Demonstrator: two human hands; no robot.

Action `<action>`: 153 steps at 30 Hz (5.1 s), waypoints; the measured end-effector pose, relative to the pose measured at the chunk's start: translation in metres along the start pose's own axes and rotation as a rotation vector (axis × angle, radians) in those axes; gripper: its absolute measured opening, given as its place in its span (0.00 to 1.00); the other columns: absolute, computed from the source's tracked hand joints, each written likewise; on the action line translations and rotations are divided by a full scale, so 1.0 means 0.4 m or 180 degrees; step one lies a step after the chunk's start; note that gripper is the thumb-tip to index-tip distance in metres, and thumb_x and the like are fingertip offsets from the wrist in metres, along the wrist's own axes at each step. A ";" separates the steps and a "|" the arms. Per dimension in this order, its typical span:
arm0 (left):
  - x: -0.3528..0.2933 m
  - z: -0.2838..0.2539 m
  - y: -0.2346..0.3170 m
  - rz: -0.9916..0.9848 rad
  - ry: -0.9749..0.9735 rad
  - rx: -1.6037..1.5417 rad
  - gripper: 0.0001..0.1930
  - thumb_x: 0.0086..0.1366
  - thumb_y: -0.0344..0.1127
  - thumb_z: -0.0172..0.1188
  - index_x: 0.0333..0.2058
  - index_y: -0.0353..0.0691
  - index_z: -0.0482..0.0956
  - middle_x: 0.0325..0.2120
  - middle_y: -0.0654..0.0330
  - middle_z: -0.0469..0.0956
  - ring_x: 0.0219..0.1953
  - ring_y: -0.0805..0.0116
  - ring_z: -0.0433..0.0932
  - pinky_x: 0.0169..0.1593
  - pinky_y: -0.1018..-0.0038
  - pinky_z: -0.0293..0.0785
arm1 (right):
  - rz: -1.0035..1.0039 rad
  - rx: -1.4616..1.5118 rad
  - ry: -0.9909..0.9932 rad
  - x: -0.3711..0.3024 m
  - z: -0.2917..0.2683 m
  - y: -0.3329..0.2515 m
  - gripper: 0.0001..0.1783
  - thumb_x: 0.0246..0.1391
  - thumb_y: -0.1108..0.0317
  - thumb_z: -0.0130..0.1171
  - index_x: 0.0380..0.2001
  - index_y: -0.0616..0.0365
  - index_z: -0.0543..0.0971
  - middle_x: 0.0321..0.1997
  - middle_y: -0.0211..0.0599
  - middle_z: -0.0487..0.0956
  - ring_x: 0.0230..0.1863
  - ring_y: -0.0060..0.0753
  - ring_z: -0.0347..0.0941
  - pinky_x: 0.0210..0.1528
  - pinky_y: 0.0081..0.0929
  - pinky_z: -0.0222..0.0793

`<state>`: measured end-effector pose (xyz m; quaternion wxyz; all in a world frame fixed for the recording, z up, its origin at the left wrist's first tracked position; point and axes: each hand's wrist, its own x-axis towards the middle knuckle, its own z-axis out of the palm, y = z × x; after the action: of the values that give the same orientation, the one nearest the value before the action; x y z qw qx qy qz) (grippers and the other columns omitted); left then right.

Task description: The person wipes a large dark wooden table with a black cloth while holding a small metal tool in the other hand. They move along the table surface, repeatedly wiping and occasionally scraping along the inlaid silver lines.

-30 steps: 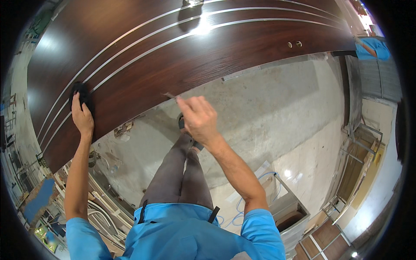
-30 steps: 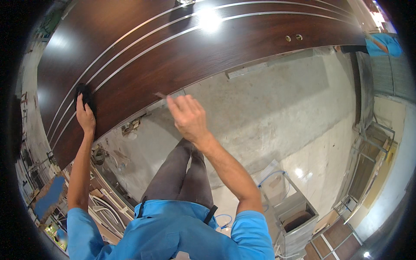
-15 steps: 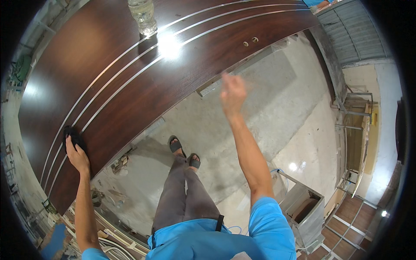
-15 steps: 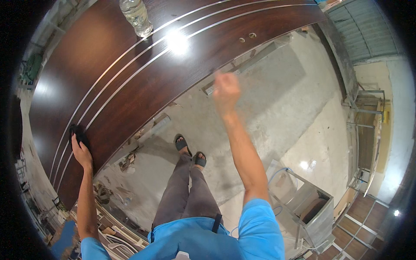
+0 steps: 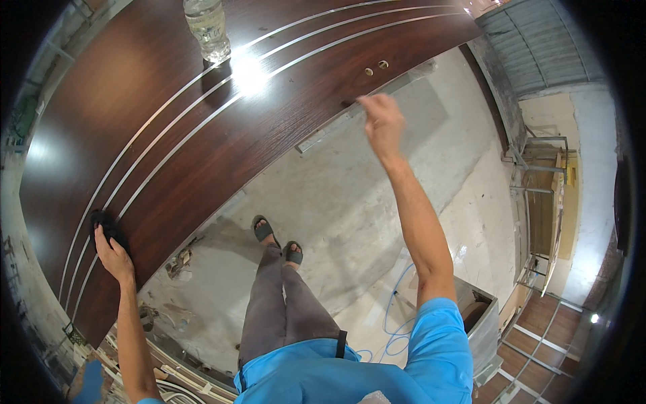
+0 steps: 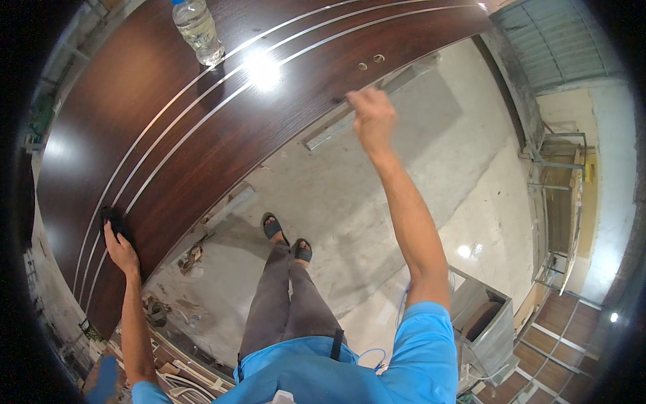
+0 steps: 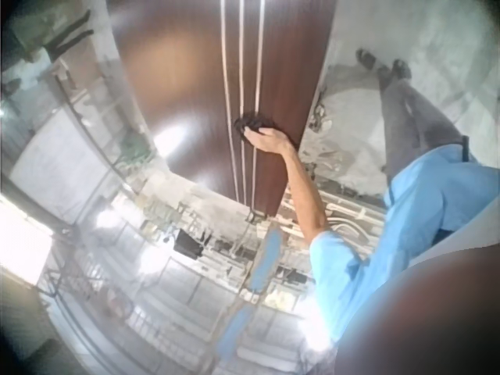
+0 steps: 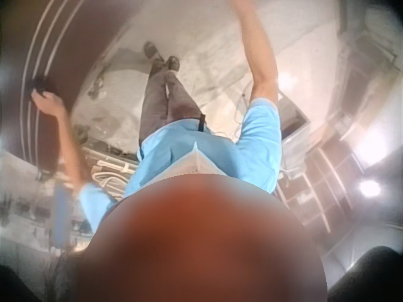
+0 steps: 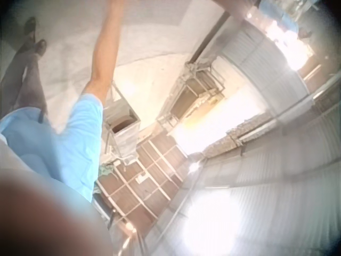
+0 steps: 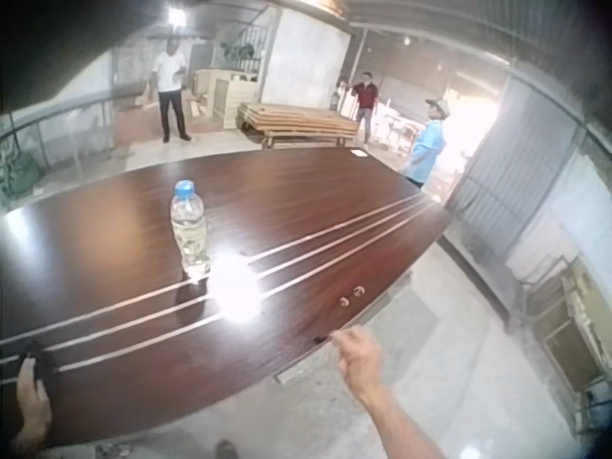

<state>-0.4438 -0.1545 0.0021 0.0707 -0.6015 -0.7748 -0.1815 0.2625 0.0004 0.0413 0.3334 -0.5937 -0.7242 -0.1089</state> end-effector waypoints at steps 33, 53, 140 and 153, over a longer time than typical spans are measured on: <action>-0.007 0.001 0.010 -0.0031 0.0065 -0.0036 0.25 0.73 0.26 0.50 0.67 0.32 0.72 0.69 0.45 0.72 0.72 0.46 0.68 0.74 0.57 0.60 | -0.0553 0.0074 -0.0414 0.010 0.018 0.112 0.17 0.49 0.79 0.64 0.42 0.53 0.88 0.36 0.38 0.82 0.42 0.49 0.79 0.43 0.44 0.75; 0.009 -0.027 0.083 -0.0096 0.0135 -0.0040 0.24 0.70 0.28 0.54 0.64 0.36 0.76 0.66 0.47 0.75 0.69 0.46 0.71 0.72 0.57 0.64 | 0.0815 0.0111 -0.0340 -0.067 0.000 -0.374 0.20 0.49 0.81 0.66 0.48 0.60 0.84 0.39 0.44 0.80 0.41 0.50 0.78 0.40 0.44 0.78; 0.053 -0.133 -0.286 0.1086 -0.0074 -0.0655 0.25 0.66 0.32 0.56 0.63 0.34 0.77 0.65 0.45 0.75 0.68 0.45 0.71 0.72 0.55 0.64 | -0.0041 0.0375 -0.0215 -0.277 0.023 -1.099 0.24 0.45 0.81 0.63 0.48 0.56 0.85 0.31 0.40 0.77 0.37 0.48 0.77 0.38 0.44 0.76; 0.040 -0.138 -0.280 0.0963 -0.0092 -0.0626 0.25 0.67 0.33 0.56 0.62 0.34 0.76 0.64 0.46 0.76 0.66 0.46 0.73 0.70 0.57 0.66 | -0.0086 0.0668 -0.0483 -0.346 0.038 -1.289 0.15 0.53 0.80 0.62 0.45 0.61 0.84 0.37 0.42 0.80 0.39 0.45 0.79 0.34 0.41 0.78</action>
<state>-0.5613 -0.1839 0.0364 0.0268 -0.7177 -0.6550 -0.2350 -0.2135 -0.2399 0.0677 0.3364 -0.5523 -0.7627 0.0081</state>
